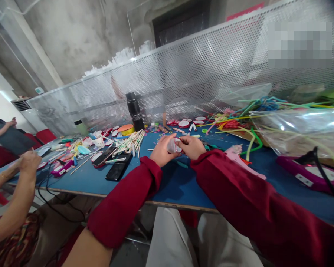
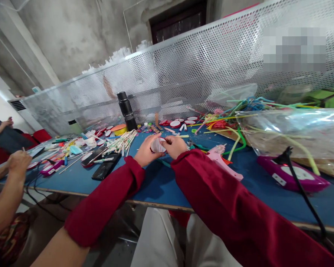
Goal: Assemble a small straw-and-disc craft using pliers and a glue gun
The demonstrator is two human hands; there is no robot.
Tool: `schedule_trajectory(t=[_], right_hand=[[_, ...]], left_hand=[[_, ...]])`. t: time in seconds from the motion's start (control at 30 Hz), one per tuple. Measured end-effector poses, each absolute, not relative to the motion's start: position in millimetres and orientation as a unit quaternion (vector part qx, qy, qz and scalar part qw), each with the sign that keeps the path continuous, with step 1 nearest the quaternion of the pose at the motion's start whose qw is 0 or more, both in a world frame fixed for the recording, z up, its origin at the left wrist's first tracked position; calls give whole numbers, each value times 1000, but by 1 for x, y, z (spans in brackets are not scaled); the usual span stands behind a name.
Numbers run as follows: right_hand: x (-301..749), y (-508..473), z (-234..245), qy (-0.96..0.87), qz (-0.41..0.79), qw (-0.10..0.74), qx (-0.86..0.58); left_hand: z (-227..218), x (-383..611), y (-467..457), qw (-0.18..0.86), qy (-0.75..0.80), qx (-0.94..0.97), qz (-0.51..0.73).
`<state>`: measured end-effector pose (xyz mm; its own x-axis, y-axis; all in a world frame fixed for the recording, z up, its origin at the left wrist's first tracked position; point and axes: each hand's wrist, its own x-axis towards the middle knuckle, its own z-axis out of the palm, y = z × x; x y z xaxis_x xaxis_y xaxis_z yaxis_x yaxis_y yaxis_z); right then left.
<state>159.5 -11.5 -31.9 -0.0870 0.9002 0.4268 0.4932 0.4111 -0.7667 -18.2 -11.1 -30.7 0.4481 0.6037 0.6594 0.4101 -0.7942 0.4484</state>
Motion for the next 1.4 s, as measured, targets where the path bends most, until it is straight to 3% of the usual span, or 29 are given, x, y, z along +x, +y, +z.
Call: schedule_trajectory(t=[0.27,0.63,0.77,0.97,1.1,1.4], right_hand=[[160,-8,-36,-700,236,437,-514],[162,-6,-36,-695,255,432,-515],[162,-5,-37,-687,270,445,-507],[164,-1,-41,-676,281,469,-494],[164,-3,-39,-698,279,443,-488],[164,-5,-35,-657,323,453,-509]], left_hand=[[-34,-16,-12,52,317,859,398],[-35,-16,-12,55,314,866,385],[-33,-18,-11,119,302,855,405],[-29,-26,-5,355,377,700,492],[-29,-31,-1,366,431,658,497],[-29,-31,-2,412,367,672,494]])
